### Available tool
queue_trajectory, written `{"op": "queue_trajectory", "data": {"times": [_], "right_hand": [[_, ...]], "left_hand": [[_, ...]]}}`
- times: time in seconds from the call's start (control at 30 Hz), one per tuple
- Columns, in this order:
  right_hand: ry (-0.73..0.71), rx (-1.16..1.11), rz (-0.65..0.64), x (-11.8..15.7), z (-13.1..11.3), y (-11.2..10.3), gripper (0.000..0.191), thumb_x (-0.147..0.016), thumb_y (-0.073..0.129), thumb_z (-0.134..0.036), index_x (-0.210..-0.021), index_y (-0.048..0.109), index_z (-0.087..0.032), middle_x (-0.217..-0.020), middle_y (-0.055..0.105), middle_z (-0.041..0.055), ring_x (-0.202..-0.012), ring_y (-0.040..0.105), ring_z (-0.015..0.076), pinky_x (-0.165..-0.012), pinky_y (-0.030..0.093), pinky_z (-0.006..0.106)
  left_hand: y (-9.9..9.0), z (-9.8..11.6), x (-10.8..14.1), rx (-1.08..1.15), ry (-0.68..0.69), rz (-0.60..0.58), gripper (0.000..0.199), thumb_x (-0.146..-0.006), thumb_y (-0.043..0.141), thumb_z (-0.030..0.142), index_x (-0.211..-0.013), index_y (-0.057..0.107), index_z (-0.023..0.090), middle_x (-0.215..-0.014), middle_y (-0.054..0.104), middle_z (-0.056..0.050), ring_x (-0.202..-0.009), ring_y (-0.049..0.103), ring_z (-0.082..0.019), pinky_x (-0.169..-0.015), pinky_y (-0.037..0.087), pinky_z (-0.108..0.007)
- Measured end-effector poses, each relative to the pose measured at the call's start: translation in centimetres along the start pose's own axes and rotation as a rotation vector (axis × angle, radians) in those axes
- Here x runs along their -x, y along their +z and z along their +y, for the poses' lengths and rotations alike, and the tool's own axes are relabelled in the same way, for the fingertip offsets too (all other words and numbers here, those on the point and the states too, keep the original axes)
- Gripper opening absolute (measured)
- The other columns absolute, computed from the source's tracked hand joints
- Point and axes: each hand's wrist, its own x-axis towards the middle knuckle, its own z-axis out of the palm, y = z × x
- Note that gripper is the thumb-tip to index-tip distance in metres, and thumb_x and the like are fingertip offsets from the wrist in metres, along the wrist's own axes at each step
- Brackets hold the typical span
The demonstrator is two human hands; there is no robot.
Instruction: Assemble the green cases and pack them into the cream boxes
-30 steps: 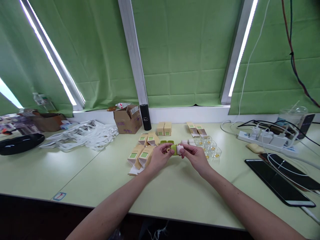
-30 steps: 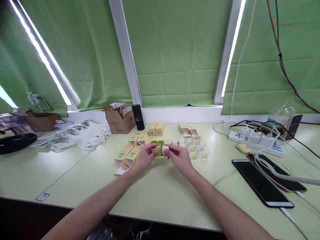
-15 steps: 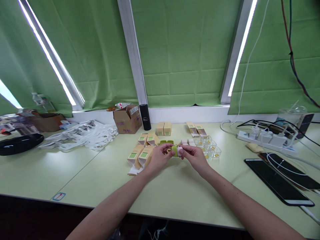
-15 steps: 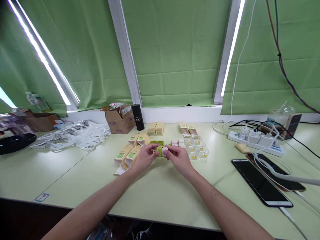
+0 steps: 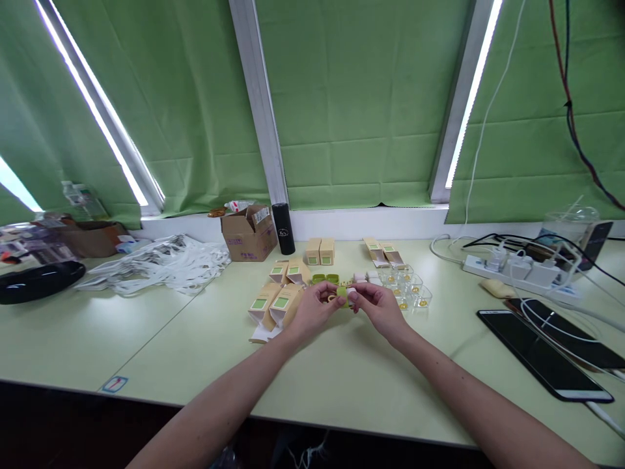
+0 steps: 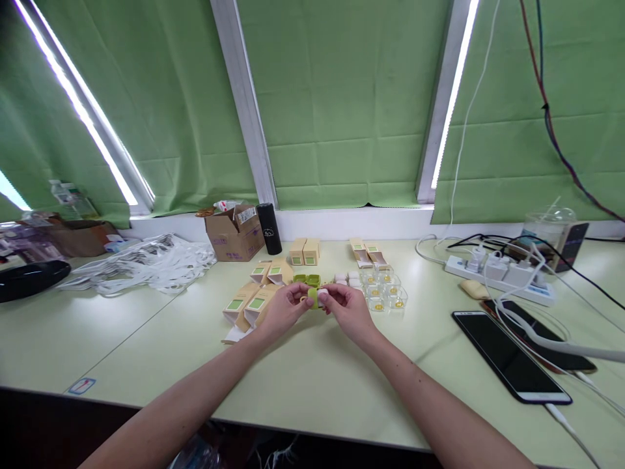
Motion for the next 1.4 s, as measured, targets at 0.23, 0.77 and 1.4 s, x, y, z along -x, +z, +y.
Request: {"op": "queue_trajectory", "data": {"times": [0.23,0.77,1.4], "right_hand": [[-0.008,0.029,-0.025,0.0,-0.1,0.0,0.056,-0.077,0.084,-0.067,-0.105,0.083,-0.019,-0.079,0.076,0.0055,-0.063,0.064,0.0169,-0.065,0.058,0.035],[-0.006,-0.077,0.075,-0.2,0.0,0.0,0.055,-0.073,0.087,-0.068,-0.098,0.073,-0.020,-0.089,0.078,0.0066,-0.083,0.076,0.0243,-0.075,0.069,0.043],[-0.175,0.216,0.037,0.5,0.3,-0.2,0.042,-0.087,0.080,-0.055,-0.109,0.068,-0.023,-0.115,0.073,0.0110,-0.082,0.075,0.0212,-0.068,0.065,0.036]], "left_hand": [[0.2,-0.4,0.2,-0.012,0.037,-0.003,0.064,-0.076,0.076,0.079,-0.087,0.063,0.016,-0.077,0.068,-0.003,-0.070,0.064,-0.017,-0.065,0.048,-0.027],[1.2,0.0,1.9,-0.355,0.357,0.097,0.048,-0.098,0.068,0.036,-0.143,0.057,0.024,-0.147,0.056,-0.016,-0.108,0.067,-0.026,-0.073,0.063,-0.034],[1.2,-1.0,1.1,0.100,0.138,0.041,0.064,-0.101,0.061,0.053,-0.154,0.050,0.018,-0.136,0.066,-0.019,-0.103,0.072,-0.025,-0.078,0.068,-0.037]]}}
